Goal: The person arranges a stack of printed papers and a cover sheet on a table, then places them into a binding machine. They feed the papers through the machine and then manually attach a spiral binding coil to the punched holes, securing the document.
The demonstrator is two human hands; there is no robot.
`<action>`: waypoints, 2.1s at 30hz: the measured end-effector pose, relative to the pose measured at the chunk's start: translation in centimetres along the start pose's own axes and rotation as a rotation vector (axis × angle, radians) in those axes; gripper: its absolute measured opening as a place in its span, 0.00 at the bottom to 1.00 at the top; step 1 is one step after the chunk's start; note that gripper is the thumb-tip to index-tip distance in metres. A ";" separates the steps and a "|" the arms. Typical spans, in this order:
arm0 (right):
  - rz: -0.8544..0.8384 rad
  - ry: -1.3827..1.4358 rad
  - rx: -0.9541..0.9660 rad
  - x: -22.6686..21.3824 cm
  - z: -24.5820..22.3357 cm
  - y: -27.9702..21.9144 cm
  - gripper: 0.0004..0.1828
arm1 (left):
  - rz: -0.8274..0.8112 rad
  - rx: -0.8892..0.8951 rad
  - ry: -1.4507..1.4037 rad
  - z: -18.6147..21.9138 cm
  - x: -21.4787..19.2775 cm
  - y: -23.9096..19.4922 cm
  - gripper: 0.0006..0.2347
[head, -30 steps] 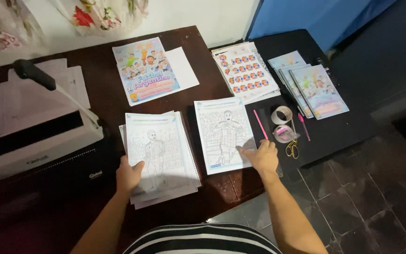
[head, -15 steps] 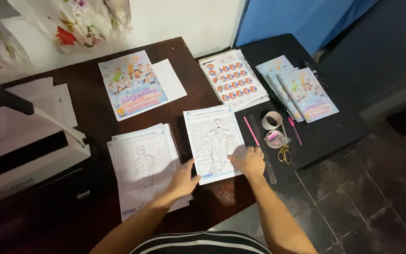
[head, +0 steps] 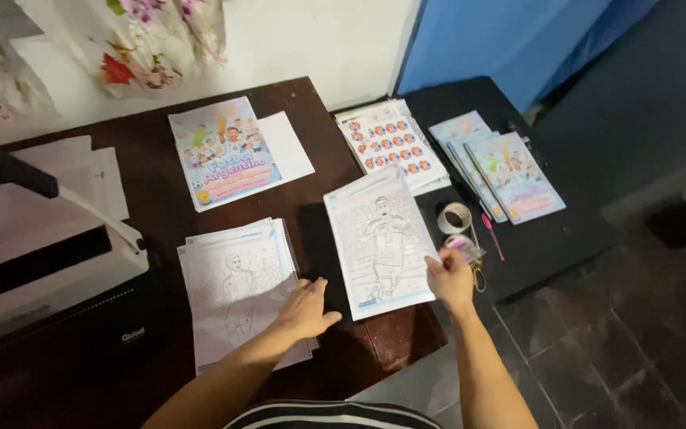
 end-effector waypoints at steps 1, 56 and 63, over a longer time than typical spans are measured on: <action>-0.066 0.220 -0.007 -0.3 -0.5 -0.1 0.10 | -0.057 -0.078 -0.110 0.7 -1.3 -0.5 0.39; -0.733 0.127 0.214 32.5 -15.1 -31.6 0.47 | 0.934 -0.270 -1.279 -33.6 -3.0 -37.9 0.22; -0.741 0.262 0.262 35.3 -15.8 -29.9 0.40 | 0.787 -0.678 -1.290 -35.5 -4.1 -38.0 0.25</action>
Point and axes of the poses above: each hand's wrist, its own y-axis towards the middle knuckle, its own x-axis out of the palm, z = x × y, the point moved 3 cm from there along y, towards the middle knuckle, and after that the axes turned 9 degrees about x, right-handed, at the moved point
